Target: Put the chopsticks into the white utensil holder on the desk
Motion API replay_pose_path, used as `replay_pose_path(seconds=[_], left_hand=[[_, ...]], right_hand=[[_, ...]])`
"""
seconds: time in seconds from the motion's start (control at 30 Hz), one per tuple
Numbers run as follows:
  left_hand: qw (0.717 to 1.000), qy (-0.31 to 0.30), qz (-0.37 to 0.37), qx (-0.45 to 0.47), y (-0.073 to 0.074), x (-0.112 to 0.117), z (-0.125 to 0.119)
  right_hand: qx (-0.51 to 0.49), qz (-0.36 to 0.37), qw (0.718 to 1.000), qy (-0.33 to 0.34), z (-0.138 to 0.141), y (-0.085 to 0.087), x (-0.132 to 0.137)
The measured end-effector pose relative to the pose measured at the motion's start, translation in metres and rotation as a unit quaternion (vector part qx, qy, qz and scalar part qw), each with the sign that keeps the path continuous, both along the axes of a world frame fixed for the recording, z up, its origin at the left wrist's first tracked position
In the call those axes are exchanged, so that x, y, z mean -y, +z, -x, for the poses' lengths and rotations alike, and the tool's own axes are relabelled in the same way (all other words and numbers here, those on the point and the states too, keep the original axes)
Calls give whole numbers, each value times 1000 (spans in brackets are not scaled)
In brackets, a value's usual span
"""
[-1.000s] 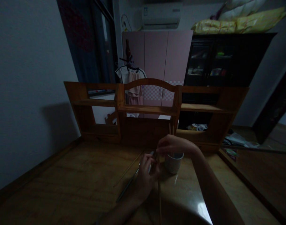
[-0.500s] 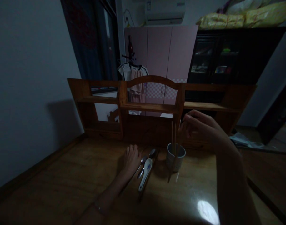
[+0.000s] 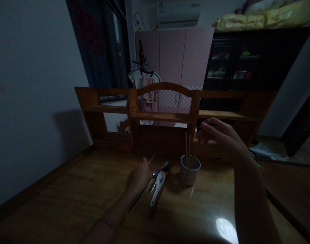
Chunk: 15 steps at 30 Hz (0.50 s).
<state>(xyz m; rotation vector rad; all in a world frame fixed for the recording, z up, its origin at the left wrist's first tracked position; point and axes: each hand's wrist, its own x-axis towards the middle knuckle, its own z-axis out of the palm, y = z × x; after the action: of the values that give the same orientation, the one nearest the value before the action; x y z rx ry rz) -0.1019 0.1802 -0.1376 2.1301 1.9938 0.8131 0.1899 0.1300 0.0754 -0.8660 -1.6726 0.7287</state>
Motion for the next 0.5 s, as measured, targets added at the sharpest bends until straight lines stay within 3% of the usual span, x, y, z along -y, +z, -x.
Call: replay_pose_path(seconds=[0.17, 0.27, 0.37, 0.5], left_hand=[[994, -8, -46, 97, -7, -15, -1], [981, -24, -101, 165, -2, -19, -6], [957, -46, -165, 236, 21, -10, -10], [917, -68, -212, 331, 68, 25, -18]], right_hand=[[-1, -1, 1000, 0, 1, 0, 1], [8, -4, 1000, -4, 1, -2, -2], [19, -1, 1000, -11, 1, -2, -5], [64, 8, 998, -5, 5, 1, 1]])
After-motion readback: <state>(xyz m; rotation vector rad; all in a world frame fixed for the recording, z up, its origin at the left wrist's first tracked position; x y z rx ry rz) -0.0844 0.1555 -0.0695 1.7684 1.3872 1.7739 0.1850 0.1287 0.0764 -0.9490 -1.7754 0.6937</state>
